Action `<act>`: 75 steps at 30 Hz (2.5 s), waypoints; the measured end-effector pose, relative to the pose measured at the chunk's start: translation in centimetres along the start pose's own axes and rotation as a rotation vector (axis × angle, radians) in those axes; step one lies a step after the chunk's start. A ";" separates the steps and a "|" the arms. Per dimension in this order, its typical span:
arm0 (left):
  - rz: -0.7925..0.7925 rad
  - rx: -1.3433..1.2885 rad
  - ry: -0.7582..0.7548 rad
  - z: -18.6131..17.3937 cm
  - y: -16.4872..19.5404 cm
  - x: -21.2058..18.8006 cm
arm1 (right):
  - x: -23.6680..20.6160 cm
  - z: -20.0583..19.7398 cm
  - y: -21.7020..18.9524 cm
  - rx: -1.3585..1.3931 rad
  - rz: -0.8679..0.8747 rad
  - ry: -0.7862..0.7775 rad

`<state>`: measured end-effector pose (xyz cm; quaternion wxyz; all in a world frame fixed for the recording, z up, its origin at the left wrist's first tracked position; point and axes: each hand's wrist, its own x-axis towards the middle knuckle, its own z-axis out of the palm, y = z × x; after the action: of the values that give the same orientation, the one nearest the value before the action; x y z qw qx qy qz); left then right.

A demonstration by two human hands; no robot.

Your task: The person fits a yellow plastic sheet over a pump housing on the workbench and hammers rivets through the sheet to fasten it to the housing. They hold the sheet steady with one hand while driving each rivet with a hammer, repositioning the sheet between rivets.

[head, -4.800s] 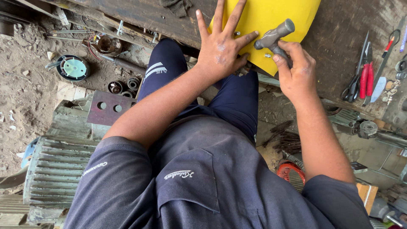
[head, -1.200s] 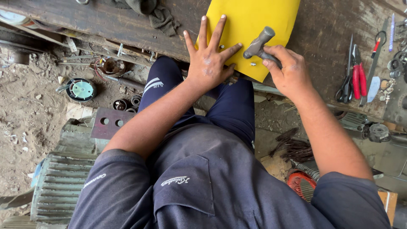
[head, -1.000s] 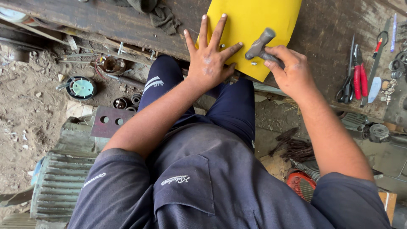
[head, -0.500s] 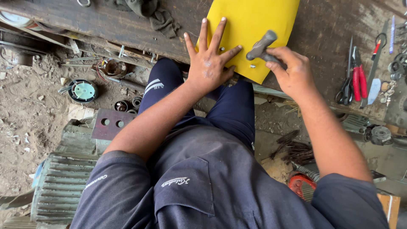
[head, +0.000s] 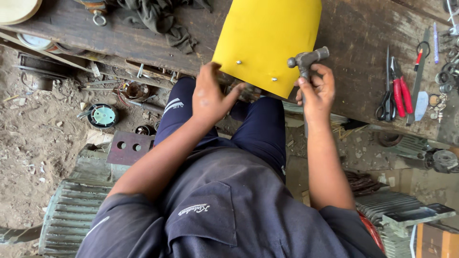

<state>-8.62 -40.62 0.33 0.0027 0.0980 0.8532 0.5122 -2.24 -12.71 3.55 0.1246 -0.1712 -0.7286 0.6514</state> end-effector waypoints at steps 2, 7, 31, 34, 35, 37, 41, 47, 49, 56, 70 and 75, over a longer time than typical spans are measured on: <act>-0.306 -0.205 -0.145 0.2 -0.9 -0.9 | -0.2 0.0 0.2 0.023 -0.022 -0.011; -0.816 -0.640 -0.560 2.8 -1.8 -0.6 | -0.3 0.1 0.4 0.070 -0.032 -0.006; -0.272 0.457 -0.572 -3.2 0.0 10.5 | -2.4 -1.9 2.3 -0.039 -0.139 -0.022; -0.159 0.634 -0.288 -4.3 1.5 8.2 | -2.0 -1.1 1.5 -0.119 -0.200 -0.077; -0.011 0.611 -0.261 -4.6 1.8 7.6 | -1.9 -0.7 1.1 -0.158 -0.224 -0.097; 0.278 0.555 -0.203 -4.9 2.0 6.9 | -1.7 0.0 -0.2 -0.234 -0.253 -0.152; 0.688 0.361 -0.201 -2.6 1.6 7.8 | -0.7 1.9 -3.8 -0.432 -0.255 -0.244; 0.624 0.229 -0.248 -0.9 -1.0 8.6 | 0.9 5.2 -7.5 -0.736 -0.327 -0.290; 0.606 0.231 -0.226 -1.0 -1.7 8.4 | 1.2 6.0 -7.8 -0.770 -0.328 -0.312; 0.585 0.185 -0.230 -1.1 -2.9 8.3 | 1.9 7.3 -7.9 -0.823 -0.317 -0.342; 0.611 0.205 -0.189 -0.4 -4.0 8.0 | 3.3 6.9 -10.4 -0.985 -0.360 -0.503; 0.605 0.203 -0.208 -0.3 -4.2 8.1 | 3.5 6.4 -10.9 -1.062 -0.374 -0.516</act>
<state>-17.27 -41.39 -2.41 -0.0722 0.3983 0.8272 0.3896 -8.98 -18.03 13.47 -0.0460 0.0839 -0.9776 0.1873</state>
